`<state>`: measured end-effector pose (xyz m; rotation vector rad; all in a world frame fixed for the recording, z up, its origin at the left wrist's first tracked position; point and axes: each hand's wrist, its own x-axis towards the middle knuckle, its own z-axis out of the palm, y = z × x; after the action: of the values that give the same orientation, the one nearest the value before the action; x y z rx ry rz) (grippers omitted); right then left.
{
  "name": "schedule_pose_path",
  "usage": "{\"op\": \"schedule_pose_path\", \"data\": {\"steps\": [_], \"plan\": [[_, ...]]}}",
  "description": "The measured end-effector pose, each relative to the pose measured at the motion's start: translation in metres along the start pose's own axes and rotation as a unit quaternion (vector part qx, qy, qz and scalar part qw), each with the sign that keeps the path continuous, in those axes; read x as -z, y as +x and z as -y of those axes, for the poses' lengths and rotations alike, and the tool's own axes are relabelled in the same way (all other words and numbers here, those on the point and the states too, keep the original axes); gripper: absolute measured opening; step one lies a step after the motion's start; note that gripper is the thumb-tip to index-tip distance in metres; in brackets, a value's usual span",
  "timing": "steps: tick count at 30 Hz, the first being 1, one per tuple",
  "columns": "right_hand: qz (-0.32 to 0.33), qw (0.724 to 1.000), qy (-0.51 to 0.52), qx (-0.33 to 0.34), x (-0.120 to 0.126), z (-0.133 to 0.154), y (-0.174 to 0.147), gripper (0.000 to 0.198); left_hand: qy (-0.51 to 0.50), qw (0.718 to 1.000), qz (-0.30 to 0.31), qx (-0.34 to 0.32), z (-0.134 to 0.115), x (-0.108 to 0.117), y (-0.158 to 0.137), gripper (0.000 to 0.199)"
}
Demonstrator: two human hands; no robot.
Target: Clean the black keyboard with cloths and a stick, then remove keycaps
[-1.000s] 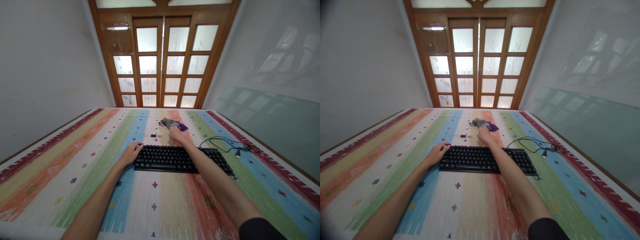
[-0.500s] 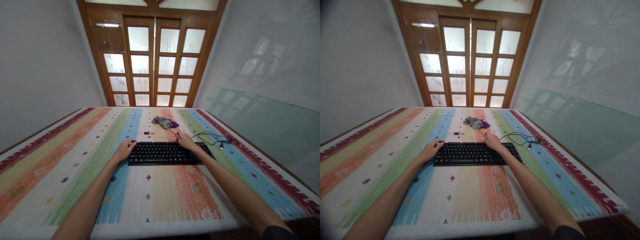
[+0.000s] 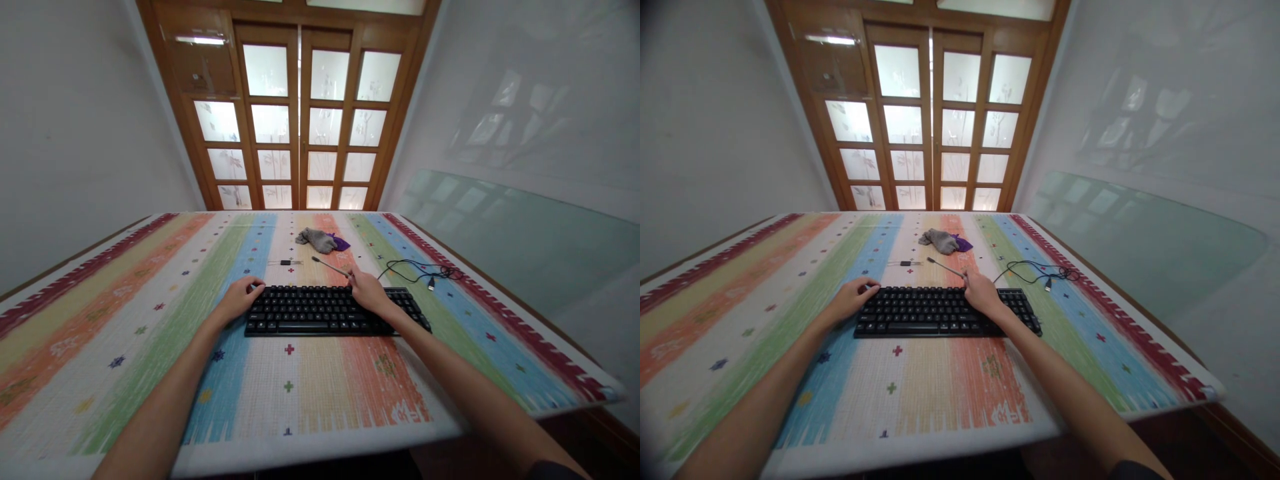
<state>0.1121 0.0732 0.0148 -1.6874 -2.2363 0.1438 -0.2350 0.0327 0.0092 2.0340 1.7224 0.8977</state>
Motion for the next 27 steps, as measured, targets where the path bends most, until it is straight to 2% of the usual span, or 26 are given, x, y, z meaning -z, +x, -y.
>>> {"op": "schedule_pose_path", "data": {"steps": [6,9,13,17,20,27], "plan": [[-0.035,0.992,0.111,0.054,-0.002,0.003,-0.002,0.020,-0.008,1.000,0.010,0.008,0.000,0.002,0.000,0.029],[-0.049,0.984,0.144,0.095,-0.002,0.016,-0.003,0.019,-0.011,1.000,0.016,0.010,-0.001,0.004,0.001,0.028],[-0.065,0.979,0.139,0.135,-0.002,0.040,-0.005,0.020,-0.016,0.999,0.025,0.016,-0.002,0.007,0.001,0.030],[-0.031,0.971,0.141,0.192,-0.006,0.063,-0.007,0.023,-0.029,0.998,0.036,0.030,-0.003,0.008,0.000,0.042],[-0.012,0.971,0.104,0.214,-0.013,0.078,-0.006,0.026,-0.044,0.997,0.043,0.043,-0.003,0.007,0.000,0.054],[-0.016,0.966,0.081,0.246,-0.023,0.107,0.001,0.024,-0.094,0.991,0.045,0.081,0.000,0.007,0.000,0.074]]}}
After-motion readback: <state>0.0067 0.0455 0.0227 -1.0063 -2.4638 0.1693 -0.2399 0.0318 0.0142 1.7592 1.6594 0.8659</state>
